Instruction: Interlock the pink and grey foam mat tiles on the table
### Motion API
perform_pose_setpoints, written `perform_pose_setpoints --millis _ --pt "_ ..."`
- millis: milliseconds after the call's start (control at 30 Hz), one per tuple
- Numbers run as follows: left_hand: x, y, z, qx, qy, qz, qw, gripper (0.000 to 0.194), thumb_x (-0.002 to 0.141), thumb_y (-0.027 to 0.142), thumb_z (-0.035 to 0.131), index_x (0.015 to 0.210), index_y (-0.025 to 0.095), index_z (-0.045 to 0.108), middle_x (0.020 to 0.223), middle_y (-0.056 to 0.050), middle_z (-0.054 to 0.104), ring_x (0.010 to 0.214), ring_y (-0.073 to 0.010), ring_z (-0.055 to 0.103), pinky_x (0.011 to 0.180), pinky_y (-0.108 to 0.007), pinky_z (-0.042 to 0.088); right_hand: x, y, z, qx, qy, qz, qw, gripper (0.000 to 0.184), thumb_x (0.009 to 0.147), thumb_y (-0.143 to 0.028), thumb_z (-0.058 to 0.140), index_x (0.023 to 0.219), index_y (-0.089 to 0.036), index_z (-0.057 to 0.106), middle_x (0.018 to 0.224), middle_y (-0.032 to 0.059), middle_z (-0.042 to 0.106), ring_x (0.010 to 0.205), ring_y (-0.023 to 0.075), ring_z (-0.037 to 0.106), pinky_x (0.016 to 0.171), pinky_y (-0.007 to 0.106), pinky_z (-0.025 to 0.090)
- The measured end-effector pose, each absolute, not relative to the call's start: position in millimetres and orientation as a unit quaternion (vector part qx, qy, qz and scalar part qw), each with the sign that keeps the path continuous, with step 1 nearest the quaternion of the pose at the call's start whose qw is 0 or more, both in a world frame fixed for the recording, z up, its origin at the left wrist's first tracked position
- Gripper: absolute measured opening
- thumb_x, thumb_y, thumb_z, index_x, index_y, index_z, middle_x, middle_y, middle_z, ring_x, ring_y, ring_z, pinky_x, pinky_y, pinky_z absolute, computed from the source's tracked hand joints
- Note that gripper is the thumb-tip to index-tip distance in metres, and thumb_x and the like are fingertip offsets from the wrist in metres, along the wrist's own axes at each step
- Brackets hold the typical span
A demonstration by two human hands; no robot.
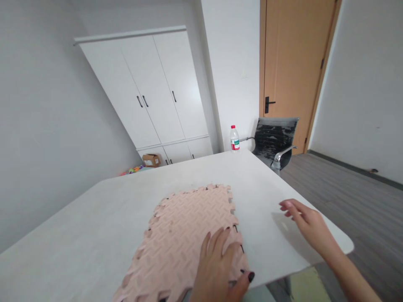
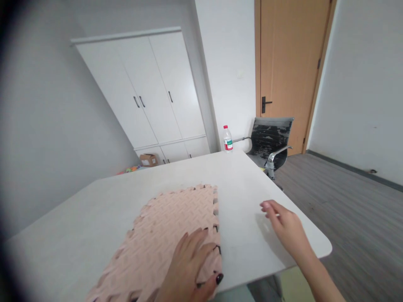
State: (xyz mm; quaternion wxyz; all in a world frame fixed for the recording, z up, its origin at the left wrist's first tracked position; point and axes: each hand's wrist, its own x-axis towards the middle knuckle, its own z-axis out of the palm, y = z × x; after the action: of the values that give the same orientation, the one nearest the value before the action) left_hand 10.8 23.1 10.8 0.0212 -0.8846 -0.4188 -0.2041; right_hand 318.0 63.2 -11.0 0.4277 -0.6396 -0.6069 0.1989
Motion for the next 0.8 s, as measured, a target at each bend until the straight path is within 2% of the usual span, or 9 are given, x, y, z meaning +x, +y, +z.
perform_pose_setpoints --millis 67,167,267,333,467,567,700,800 --pt "30 31 15 -0.869 -0.467 -0.152 -0.052 0.057 0.074 0.061 0.057 0.116 0.024 0.059 0.134 -0.010 0.054 0.127 -0.0343 0.046 0.104 -0.064 0.035 364 44 -31 -0.688 -0.509 0.169 0.490 0.049 0.088 -0.061 0.034 0.098 -0.024 0.064 0.097 0.0053 0.069 0.085 0.0209 0.064 0.078 0.033 0.048" --pt "42 34 15 -0.839 -0.519 -0.110 -0.122 0.073 0.067 0.066 0.060 0.123 0.019 0.057 0.143 -0.012 0.043 0.136 -0.0370 0.032 0.111 -0.064 0.020 413 16 -59 -0.756 -0.410 0.113 0.499 0.050 0.086 -0.063 0.035 0.101 -0.026 0.065 0.101 0.0045 0.069 0.089 0.0244 0.064 0.087 0.040 0.046" --pt "40 34 5 -0.844 -0.507 -0.125 -0.122 0.074 0.070 0.050 0.062 0.138 0.028 0.041 0.152 -0.006 0.031 0.142 -0.0345 0.018 0.113 -0.064 0.012 426 4 -76 -0.776 -0.398 0.069 0.484 0.051 0.084 -0.063 0.037 0.109 -0.027 0.062 0.111 0.0046 0.066 0.095 0.0266 0.063 0.090 0.043 0.045" --pt "40 34 0 -0.855 -0.488 -0.134 -0.111 0.071 0.073 0.036 0.059 0.139 0.037 0.035 0.154 -0.002 0.026 0.143 -0.0336 0.015 0.111 -0.066 0.011 420 6 -82 -0.775 -0.423 0.062 0.465 0.052 0.083 -0.063 0.039 0.118 -0.029 0.057 0.121 0.0035 0.061 0.102 0.0275 0.060 0.087 0.042 0.047" --pt "46 37 0 -0.844 -0.511 -0.141 -0.083 0.047 0.070 0.026 0.057 0.115 0.035 0.058 0.152 -0.002 0.031 0.142 -0.0361 0.017 0.108 -0.070 0.010 405 22 -88 -0.757 -0.495 0.059 0.422 0.051 0.083 -0.061 0.039 0.119 -0.028 0.056 0.127 0.0034 0.057 0.115 0.0271 0.054 0.091 0.041 0.046" --pt "43 42 7 -0.825 -0.543 -0.144 -0.061 0.037 0.067 0.022 0.056 0.102 0.033 0.062 0.149 -0.001 0.037 0.141 -0.0340 0.021 0.108 -0.069 0.012 403 28 -90 -0.783 -0.499 0.052 0.369 0.051 0.083 -0.061 0.038 0.117 -0.028 0.057 0.122 0.0044 0.060 0.104 0.0272 0.060 0.087 0.042 0.048" --pt "14 51 14 -0.810 -0.575 -0.105 -0.038 0.034 0.067 0.018 0.050 0.096 0.030 0.062 0.147 -0.001 0.040 0.141 -0.0314 0.022 0.108 -0.066 0.016 404 25 -88 -0.815 -0.470 0.073 0.331 0.057 0.081 -0.065 0.037 0.122 -0.030 0.055 0.111 0.0033 0.065 0.072 0.0223 0.064 0.071 0.040 0.050" --pt "-28 62 13 -0.796 -0.601 -0.069 -0.013 0.032 0.070 0.021 0.048 0.097 0.031 0.061 0.149 0.001 0.036 0.141 -0.0299 0.021 0.109 -0.063 0.017 403 23 -86 -0.811 -0.468 0.084 0.340 0.061 0.080 -0.067 0.037 0.122 -0.028 0.057 0.107 0.0044 0.066 0.069 0.0214 0.062 0.070 0.038 0.049"
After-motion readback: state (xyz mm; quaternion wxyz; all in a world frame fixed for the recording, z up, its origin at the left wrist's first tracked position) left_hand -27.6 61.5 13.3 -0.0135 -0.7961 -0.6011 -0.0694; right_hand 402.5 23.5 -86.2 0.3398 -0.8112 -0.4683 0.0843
